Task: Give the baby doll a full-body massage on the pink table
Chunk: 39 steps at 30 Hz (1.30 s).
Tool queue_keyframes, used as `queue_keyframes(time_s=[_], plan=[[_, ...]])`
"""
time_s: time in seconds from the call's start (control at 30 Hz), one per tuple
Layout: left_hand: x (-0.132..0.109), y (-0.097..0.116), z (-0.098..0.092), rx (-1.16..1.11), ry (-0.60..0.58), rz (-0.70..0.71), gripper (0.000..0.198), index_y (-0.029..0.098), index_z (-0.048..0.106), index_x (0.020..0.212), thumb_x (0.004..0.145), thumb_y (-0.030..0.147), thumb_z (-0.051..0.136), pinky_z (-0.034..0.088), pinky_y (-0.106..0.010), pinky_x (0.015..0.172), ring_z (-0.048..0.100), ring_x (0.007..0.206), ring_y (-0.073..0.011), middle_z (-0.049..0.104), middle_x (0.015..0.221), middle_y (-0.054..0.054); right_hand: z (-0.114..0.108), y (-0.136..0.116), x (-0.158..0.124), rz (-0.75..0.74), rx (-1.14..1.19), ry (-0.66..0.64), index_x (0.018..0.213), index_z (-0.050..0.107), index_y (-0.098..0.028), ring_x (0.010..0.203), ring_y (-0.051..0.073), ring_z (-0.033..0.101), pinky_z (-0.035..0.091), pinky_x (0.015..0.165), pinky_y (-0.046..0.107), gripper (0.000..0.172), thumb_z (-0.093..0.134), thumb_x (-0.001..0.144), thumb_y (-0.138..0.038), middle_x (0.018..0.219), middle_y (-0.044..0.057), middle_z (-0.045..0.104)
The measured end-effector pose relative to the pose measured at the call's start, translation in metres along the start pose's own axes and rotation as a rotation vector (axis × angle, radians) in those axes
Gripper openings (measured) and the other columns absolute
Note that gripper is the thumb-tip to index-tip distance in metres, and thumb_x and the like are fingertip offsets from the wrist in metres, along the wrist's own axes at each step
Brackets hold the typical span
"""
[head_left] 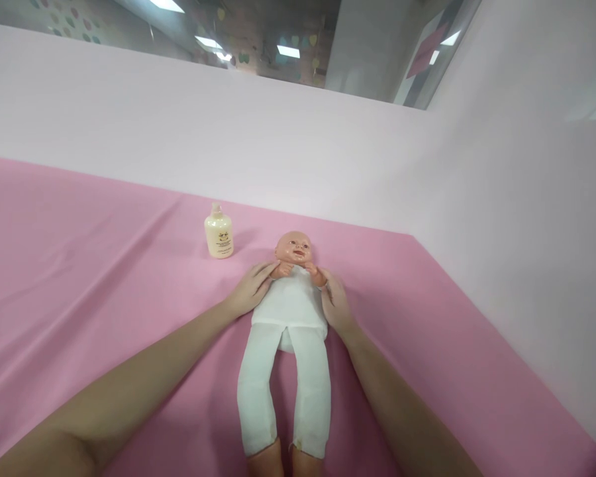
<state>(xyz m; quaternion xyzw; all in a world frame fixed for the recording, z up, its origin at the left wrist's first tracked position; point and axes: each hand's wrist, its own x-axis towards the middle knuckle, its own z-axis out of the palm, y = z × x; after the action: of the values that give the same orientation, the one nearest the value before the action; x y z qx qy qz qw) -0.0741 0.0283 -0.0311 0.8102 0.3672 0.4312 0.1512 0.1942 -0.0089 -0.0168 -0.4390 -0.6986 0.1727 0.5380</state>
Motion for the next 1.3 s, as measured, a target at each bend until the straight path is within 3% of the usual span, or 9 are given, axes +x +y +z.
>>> queue_keyframes(time_s=[0.13,0.27,0.4,0.5,0.57,0.77,0.97,1.13,1.3], plan=[[-0.001,-0.003,-0.001,-0.128,0.112,-0.099,0.051,0.022,0.043,0.149,0.1,0.036,0.044,0.032,-0.049,0.119,0.046,0.138,-0.0277,0.053,0.146,-0.012,0.0,0.001,0.002,0.136,0.213,0.162,0.135,0.056,-0.026,0.133,0.021,0.052,0.034,0.12,0.047,0.047,0.056,0.089,-0.026,0.142,0.006,0.059],[0.001,-0.011,-0.001,-0.406,0.346,-0.293,0.05,0.024,0.046,0.144,0.097,0.041,0.05,0.039,-0.043,0.114,0.049,0.135,-0.0261,0.053,0.146,-0.01,-0.003,-0.001,0.007,0.141,0.34,0.294,0.14,0.046,-0.025,0.139,0.019,0.048,0.034,0.12,0.045,0.052,0.052,0.089,-0.025,0.153,0.007,0.049],[0.007,-0.024,-0.001,-0.682,0.595,-0.56,0.03,0.026,0.058,0.12,0.092,0.035,0.05,0.053,-0.037,0.095,0.063,0.112,-0.0233,0.066,0.114,-0.005,-0.008,0.005,0.01,0.247,0.4,0.516,0.143,0.04,-0.026,0.139,0.018,0.048,0.038,0.117,0.045,0.061,0.051,0.083,-0.023,0.153,0.008,0.048],[0.011,-0.034,-0.002,-0.81,0.768,-0.736,0.018,0.023,0.057,0.103,0.092,0.031,0.046,0.055,-0.037,0.087,0.065,0.103,-0.0237,0.066,0.097,-0.006,-0.013,0.023,0.011,0.41,0.425,0.658,0.141,0.039,-0.025,0.135,0.019,0.052,0.044,0.113,0.045,0.065,0.047,0.077,-0.02,0.148,0.008,0.051],[0.011,-0.039,-0.003,-0.834,0.821,-0.786,0.015,0.021,0.055,0.099,0.092,0.028,0.044,0.055,-0.038,0.087,0.065,0.101,-0.0245,0.065,0.094,-0.007,-0.016,0.038,0.011,0.499,0.438,0.732,0.138,0.04,-0.024,0.133,0.019,0.054,0.046,0.112,0.044,0.065,0.046,0.073,-0.018,0.147,0.009,0.051],[0.01,-0.042,-0.003,-0.84,0.795,-0.754,0.015,0.018,0.05,0.103,0.094,0.028,0.042,0.053,-0.037,0.086,0.065,0.097,-0.023,0.062,0.092,-0.006,-0.017,0.067,0.011,0.54,0.432,0.806,0.132,0.041,-0.028,0.134,0.018,0.053,0.05,0.11,0.042,0.059,0.047,0.074,-0.022,0.146,0.008,0.05],[0.01,-0.037,-0.004,-0.774,0.759,-0.721,0.018,0.021,0.051,0.107,0.094,0.03,0.043,0.054,-0.037,0.082,0.065,0.096,-0.0225,0.063,0.098,-0.006,-0.016,0.049,0.011,0.525,0.431,0.786,0.136,0.04,-0.026,0.133,0.018,0.054,0.048,0.111,0.042,0.063,0.047,0.074,-0.02,0.146,0.008,0.051],[0.006,-0.027,-0.006,-0.632,0.64,-0.549,0.023,0.027,0.055,0.115,0.094,0.033,0.046,0.05,-0.037,0.097,0.06,0.116,-0.022,0.062,0.117,-0.005,-0.011,0.014,0.011,0.327,0.381,0.632,0.143,0.037,-0.027,0.14,0.018,0.047,0.039,0.117,0.046,0.065,0.048,0.08,-0.019,0.153,0.007,0.047],[0.0,-0.008,-0.005,-0.404,0.367,-0.222,0.042,0.023,0.049,0.136,0.097,0.038,0.049,0.039,-0.044,0.113,0.052,0.131,-0.0262,0.056,0.139,-0.011,-0.003,-0.005,0.007,0.11,0.343,0.37,0.142,0.043,-0.026,0.142,0.019,0.045,0.035,0.12,0.043,0.06,0.056,0.084,-0.022,0.156,0.008,0.044]])
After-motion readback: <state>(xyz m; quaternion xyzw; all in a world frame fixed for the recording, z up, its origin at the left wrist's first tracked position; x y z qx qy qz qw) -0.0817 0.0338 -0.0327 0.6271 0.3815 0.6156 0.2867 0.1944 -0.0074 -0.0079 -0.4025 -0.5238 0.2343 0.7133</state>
